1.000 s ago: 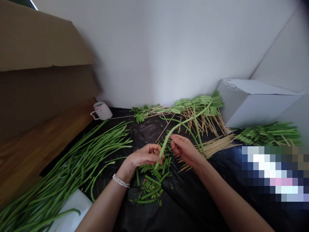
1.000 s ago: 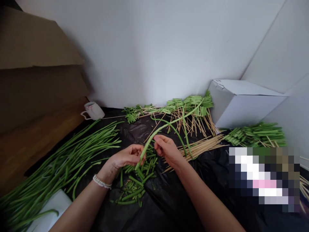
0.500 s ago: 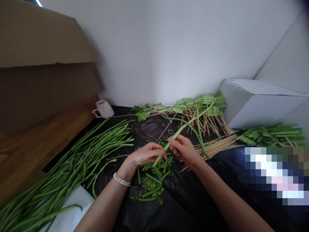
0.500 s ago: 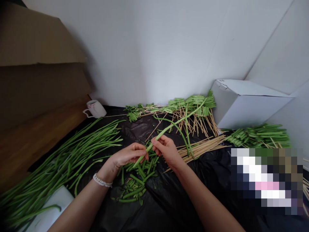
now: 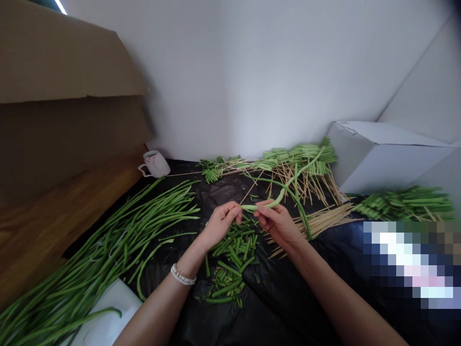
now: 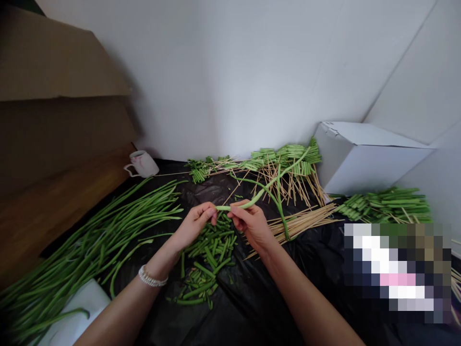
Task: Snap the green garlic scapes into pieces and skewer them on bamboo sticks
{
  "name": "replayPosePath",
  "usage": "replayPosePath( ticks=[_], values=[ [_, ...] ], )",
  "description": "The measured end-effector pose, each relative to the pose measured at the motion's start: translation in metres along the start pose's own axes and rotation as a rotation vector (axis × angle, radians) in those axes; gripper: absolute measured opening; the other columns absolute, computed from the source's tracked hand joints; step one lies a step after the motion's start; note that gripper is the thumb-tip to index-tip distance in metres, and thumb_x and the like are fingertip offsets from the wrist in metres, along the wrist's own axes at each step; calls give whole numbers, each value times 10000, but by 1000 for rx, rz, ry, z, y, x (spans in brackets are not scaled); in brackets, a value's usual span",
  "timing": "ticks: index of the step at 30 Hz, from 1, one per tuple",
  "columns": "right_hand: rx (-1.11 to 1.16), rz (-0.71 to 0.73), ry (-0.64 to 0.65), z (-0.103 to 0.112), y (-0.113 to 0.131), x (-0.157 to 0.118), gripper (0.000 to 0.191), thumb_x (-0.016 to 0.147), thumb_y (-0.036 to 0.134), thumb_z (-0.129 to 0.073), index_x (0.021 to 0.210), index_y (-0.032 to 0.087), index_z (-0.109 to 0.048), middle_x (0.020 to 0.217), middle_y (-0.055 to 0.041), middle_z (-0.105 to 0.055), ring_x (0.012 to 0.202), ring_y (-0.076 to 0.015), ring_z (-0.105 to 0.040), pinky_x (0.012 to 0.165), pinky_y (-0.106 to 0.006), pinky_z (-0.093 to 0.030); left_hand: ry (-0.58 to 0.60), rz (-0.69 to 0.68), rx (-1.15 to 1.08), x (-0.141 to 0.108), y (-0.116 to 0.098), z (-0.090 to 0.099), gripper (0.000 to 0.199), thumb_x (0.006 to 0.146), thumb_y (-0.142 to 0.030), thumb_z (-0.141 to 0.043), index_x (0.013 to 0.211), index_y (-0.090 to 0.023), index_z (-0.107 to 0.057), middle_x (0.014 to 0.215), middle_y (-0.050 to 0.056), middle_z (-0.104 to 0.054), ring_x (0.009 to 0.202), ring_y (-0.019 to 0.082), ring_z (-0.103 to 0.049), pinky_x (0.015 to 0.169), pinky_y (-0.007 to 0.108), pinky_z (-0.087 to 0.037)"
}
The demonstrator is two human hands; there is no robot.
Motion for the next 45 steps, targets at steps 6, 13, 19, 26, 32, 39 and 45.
replayPosePath(
  ticks=[6,13,19,26,32,39,45],
  values=[
    [34,9,-14,3,5,-1,220,643,321,-822,735,176,-685,589,8,-651,461,-57,-486,406,-166,-303,-449,76,-771,1,33,63,314,755,-358,-738,702,-162,-498,599,-64,-436,529,52,-395,503,151,-321],
    [-67,-123,184,-15,-21,-6,242,701,356,-801,797,166,-686,476,72,-494,399,-29,-353,392,-179,-202,64,292,-470,-6,32,-10,391,836,-511,-615,749,-132,-567,600,-10,-555,443,38,-354,407,163,-183],
    [8,-193,223,-18,-29,-6,291,748,426,-754,832,160,-670,438,93,-412,385,-32,-287,399,-194,-180,459,422,-364,-30,28,-48,326,731,-416,-754,809,-127,-624,604,19,-633,466,64,-461,438,187,-233],
    [138,-141,166,-9,-10,0,255,738,354,-773,751,180,-587,453,90,-417,398,-36,-290,400,-186,-185,547,436,-495,-35,23,-50,434,787,-501,-679,969,-108,-666,582,30,-624,431,61,-433,398,194,-155],
    [32,-99,86,-2,-9,2,283,701,380,-795,761,185,-598,462,76,-485,398,-40,-352,399,-180,-229,441,427,-344,-28,33,-42,379,814,-479,-653,797,-102,-681,573,14,-582,423,39,-334,407,197,-157],
    [-59,-32,14,7,-1,2,286,708,411,-779,805,158,-691,534,31,-571,424,-46,-412,390,-180,-239,296,267,-110,-17,22,-22,373,835,-501,-617,836,-132,-669,683,22,-626,575,90,-476,526,195,-333],
    [-20,32,-60,9,4,4,270,674,385,-797,801,159,-721,598,-1,-626,456,-55,-419,385,-184,-244,40,186,-204,-8,21,-7,372,817,-514,-628,748,-148,-623,632,-4,-571,538,86,-410,528,207,-303]
  ],
)
Point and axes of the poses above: each hand's wrist, its own x-axis towards the middle knuckle, its own z-axis out of the back of the hand, y = z × x, the point moved 10 cm from there along x, towards the middle knuckle
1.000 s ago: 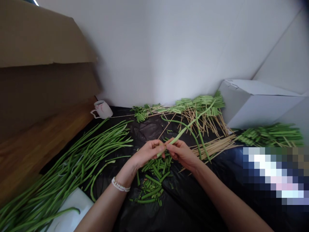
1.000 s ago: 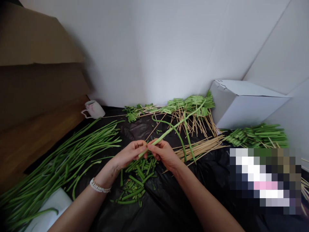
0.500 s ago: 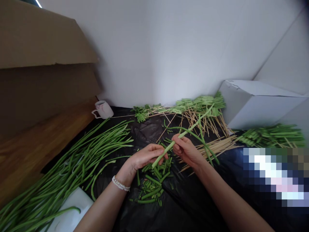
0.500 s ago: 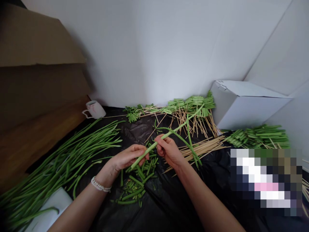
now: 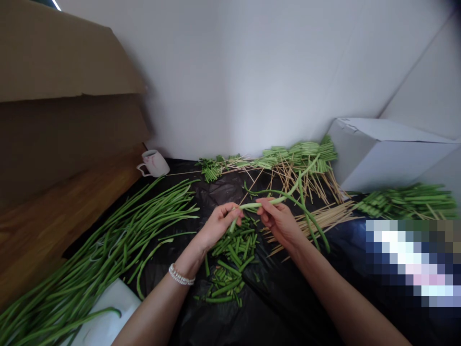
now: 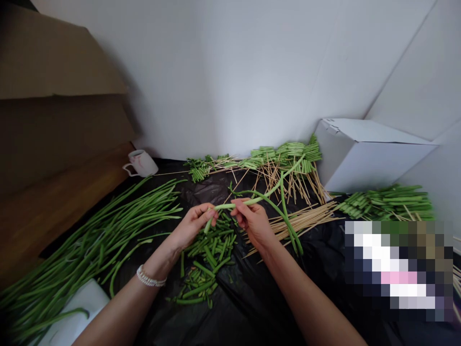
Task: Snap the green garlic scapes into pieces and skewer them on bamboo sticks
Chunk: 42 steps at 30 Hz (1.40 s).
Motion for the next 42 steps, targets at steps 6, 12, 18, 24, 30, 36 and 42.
replayPosePath(
  ticks=[6,12,18,24,30,36,42],
  values=[
    [21,3,-7,-6,-6,-4,272,680,372,-799,839,161,-731,644,-20,-669,477,-58,-437,394,-176,-273,-193,-49,-278,5,1,8,370,799,-475,-667,666,-151,-545,572,-38,-468,502,72,-329,496,203,-257],
    [121,-58,-22,-6,-7,-2,332,621,403,-844,785,144,-718,578,14,-605,468,-42,-409,396,-164,-276,186,26,-539,-6,-4,-19,364,794,-413,-696,616,-159,-505,511,-40,-397,519,93,-420,539,221,-345],
    [240,-34,-87,20,8,12,337,613,398,-856,708,154,-645,516,62,-484,448,-37,-354,381,-169,-243,521,136,-549,-30,-11,-25,309,833,-387,-658,668,-154,-540,492,-46,-389,377,66,-386,390,190,-244],
    [44,-162,222,-23,-20,-10,289,733,428,-767,766,158,-672,509,48,-506,439,-49,-377,413,-192,-249,250,212,-461,-6,9,-13,389,824,-525,-634,792,-145,-562,568,-60,-410,409,14,-219,383,143,-116],
    [-20,-186,263,-30,-32,-14,302,724,428,-770,725,158,-634,488,64,-469,416,-41,-339,402,-200,-206,245,319,-212,-13,26,-27,312,698,-395,-770,768,-120,-642,612,-1,-556,464,46,-390,412,174,-201],
    [246,-183,35,10,-14,11,304,719,446,-761,753,180,-618,448,95,-362,394,-45,-258,375,-191,-170,442,179,-517,-23,1,-20,359,527,-409,-763,412,-163,-529,336,-29,-339,316,54,-279,343,227,-136],
    [315,-38,-80,48,21,24,314,761,479,-713,911,238,-578,589,56,-554,428,-74,-395,373,-192,-261,206,34,-699,-16,-2,26,620,474,-560,-735,246,-216,-273,251,-41,-59,269,56,-144,292,235,-75]
  ],
)
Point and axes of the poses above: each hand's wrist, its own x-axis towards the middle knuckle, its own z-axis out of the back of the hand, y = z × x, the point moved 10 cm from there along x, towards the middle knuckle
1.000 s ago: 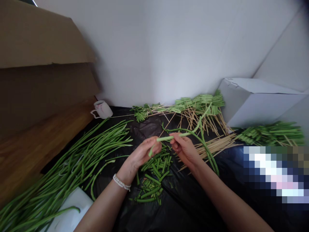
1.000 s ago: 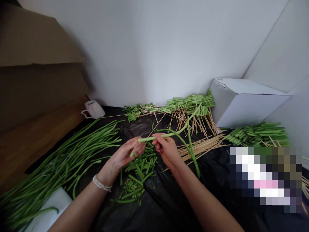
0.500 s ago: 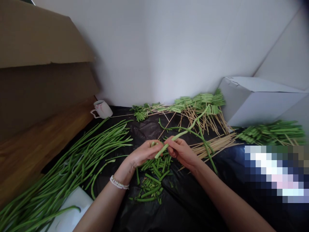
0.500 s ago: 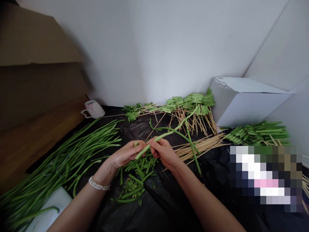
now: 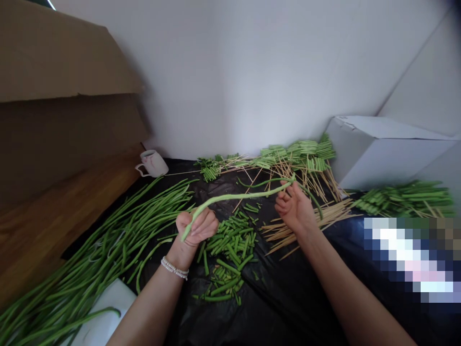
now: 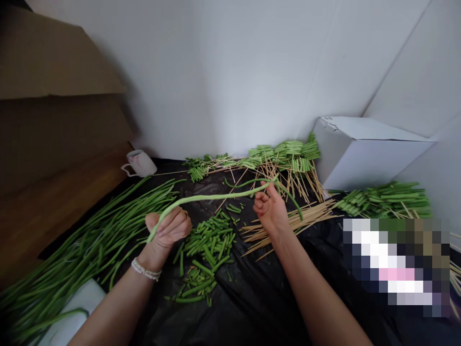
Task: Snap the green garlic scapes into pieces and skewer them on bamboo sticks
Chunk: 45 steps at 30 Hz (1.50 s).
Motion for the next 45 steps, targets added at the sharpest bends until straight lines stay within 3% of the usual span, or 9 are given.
replayPosePath(
  ticks=[7,10,14,20,23,28,32,38,45],
  values=[
    [48,-11,-8,6,4,3,331,749,484,-732,775,221,-533,602,41,-574,454,-72,-428,378,-175,-289,12,-154,-81,-4,-20,1,651,556,-542,-744,277,-203,-263,243,-47,-50,296,52,-108,295,218,-63],
    [-6,-121,116,-8,-11,-1,325,730,389,-766,639,190,-526,520,51,-488,425,-56,-356,367,-176,-245,-32,-206,-173,-5,-28,4,581,613,-462,-733,326,-203,-300,284,-68,-37,315,51,-77,302,210,-75],
    [-176,-335,301,-27,-40,-17,464,765,528,-707,523,174,-529,449,38,-456,374,-43,-287,354,-191,-190,-123,-170,-243,-2,-25,5,403,658,-329,-716,448,-196,-398,377,-82,-109,364,54,-109,330,186,-117],
    [-31,59,139,-15,16,-7,277,723,396,-773,953,263,-695,753,25,-683,547,-71,-516,422,-170,-354,-86,-72,-226,6,-11,-5,177,677,-250,-694,610,-162,-556,468,-79,-194,404,47,-188,363,150,-171],
    [-71,95,184,-21,23,-10,375,735,386,-758,1088,302,-664,933,9,-707,692,-98,-587,529,-193,-448,-39,50,-62,10,7,-11,155,697,-281,-684,703,-129,-655,477,-63,-284,423,50,-253,382,160,-196],
    [-334,-28,464,-53,-10,-32,388,771,381,-739,1121,224,-682,728,3,-653,592,-89,-542,536,-208,-444,122,299,423,8,41,-30,344,813,-353,-569,905,-65,-732,520,-21,-436,420,51,-276,400,209,-150],
    [-575,71,458,-63,-11,-42,230,841,345,-682,1028,217,-721,688,9,-640,591,-81,-561,566,-205,-460,140,363,647,5,46,-41,365,850,-326,-501,1013,-84,-720,570,-20,-446,467,67,-296,422,225,-137],
    [-842,383,359,-77,12,-53,168,865,330,-635,959,217,-716,693,11,-647,592,-102,-571,568,-231,-473,-40,118,987,13,20,-37,259,895,-294,-420,846,-145,-626,593,-44,-437,535,88,-353,514,220,-269],
    [-1153,365,393,-80,-22,-54,202,816,257,-673,1017,233,-671,902,4,-702,759,-132,-628,711,-251,-480,-52,-155,1517,13,8,-58,199,882,-171,-386,703,-177,-475,616,-51,-420,584,104,-396,583,241,-291]
  ],
)
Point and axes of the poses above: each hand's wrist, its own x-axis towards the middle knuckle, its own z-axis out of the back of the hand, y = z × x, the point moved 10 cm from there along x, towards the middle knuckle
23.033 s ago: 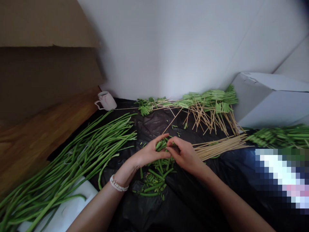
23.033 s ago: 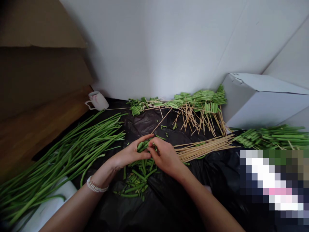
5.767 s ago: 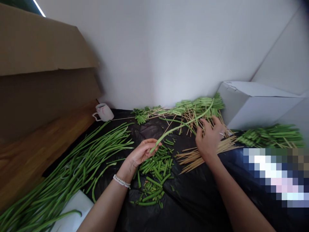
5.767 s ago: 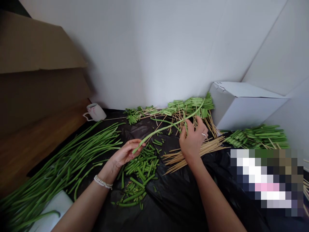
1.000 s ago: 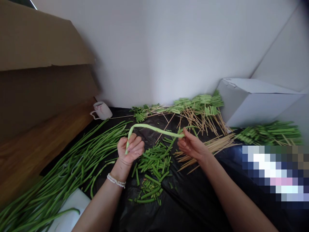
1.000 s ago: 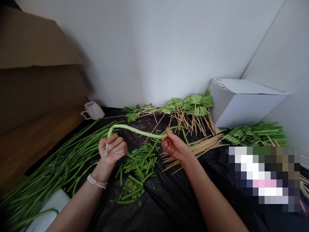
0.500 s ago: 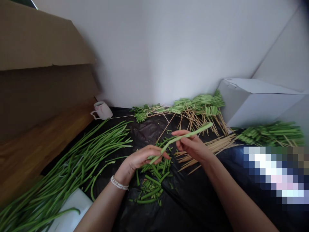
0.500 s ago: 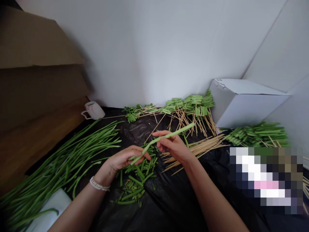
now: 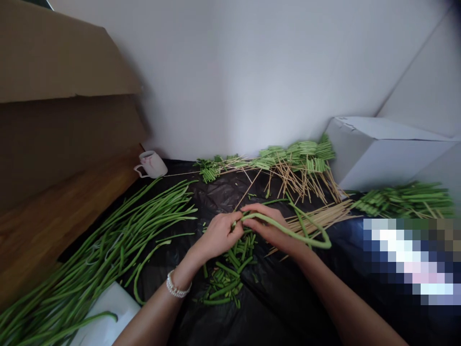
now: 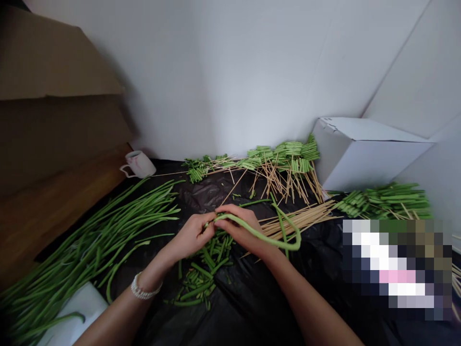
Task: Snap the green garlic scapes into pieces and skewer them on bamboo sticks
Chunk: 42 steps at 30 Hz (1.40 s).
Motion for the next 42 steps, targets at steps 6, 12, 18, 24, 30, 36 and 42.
replayPosePath(
  ticks=[6,12,18,24,30,36,42],
  values=[
    [-166,92,-82,-7,5,-6,33,852,229,-590,826,209,-588,703,31,-609,625,-112,-562,598,-224,-417,-18,-54,174,-3,-7,-7,176,915,-188,-359,837,-182,-516,743,5,-559,705,156,-534,664,264,-378],
    [-99,56,-57,-11,2,-7,65,870,275,-590,846,218,-570,711,28,-619,611,-113,-565,584,-227,-425,-122,-30,359,-4,-3,-6,153,863,-175,-379,840,-178,-530,685,20,-548,616,176,-513,609,290,-359],
    [357,-106,-15,-22,-6,-9,164,867,347,-618,816,231,-514,586,63,-590,484,-112,-559,472,-223,-445,-67,-10,-305,-2,-4,-11,268,898,-203,-318,673,-192,-463,626,12,-585,617,142,-538,633,265,-390],
    [748,-148,-1,-30,-2,-8,220,854,355,-645,792,221,-482,651,48,-637,491,-96,-568,463,-211,-438,-70,268,-1152,-3,16,-36,192,791,-278,-477,633,-187,-417,484,-67,-401,395,61,-332,443,197,-273],
    [779,-218,-11,-33,-18,-8,224,815,366,-694,791,196,-550,607,53,-589,495,-64,-486,481,-188,-377,-128,283,-1123,-1,27,-26,375,827,-496,-569,680,-169,-460,514,-89,-306,423,41,-212,418,187,-142],
    [754,-282,7,-31,-29,-9,211,778,351,-731,864,189,-627,539,80,-498,445,-48,-373,427,-185,-257,-36,258,-990,0,23,-25,389,835,-514,-603,736,-147,-520,500,-92,-314,444,42,-214,435,197,-139],
    [864,-260,-11,-18,-22,-5,242,774,376,-731,847,196,-586,558,66,-546,450,-56,-419,439,-185,-281,146,341,-1102,-5,22,-31,296,826,-331,-590,637,-172,-428,515,-83,-320,427,43,-215,417,213,-104]
  ],
)
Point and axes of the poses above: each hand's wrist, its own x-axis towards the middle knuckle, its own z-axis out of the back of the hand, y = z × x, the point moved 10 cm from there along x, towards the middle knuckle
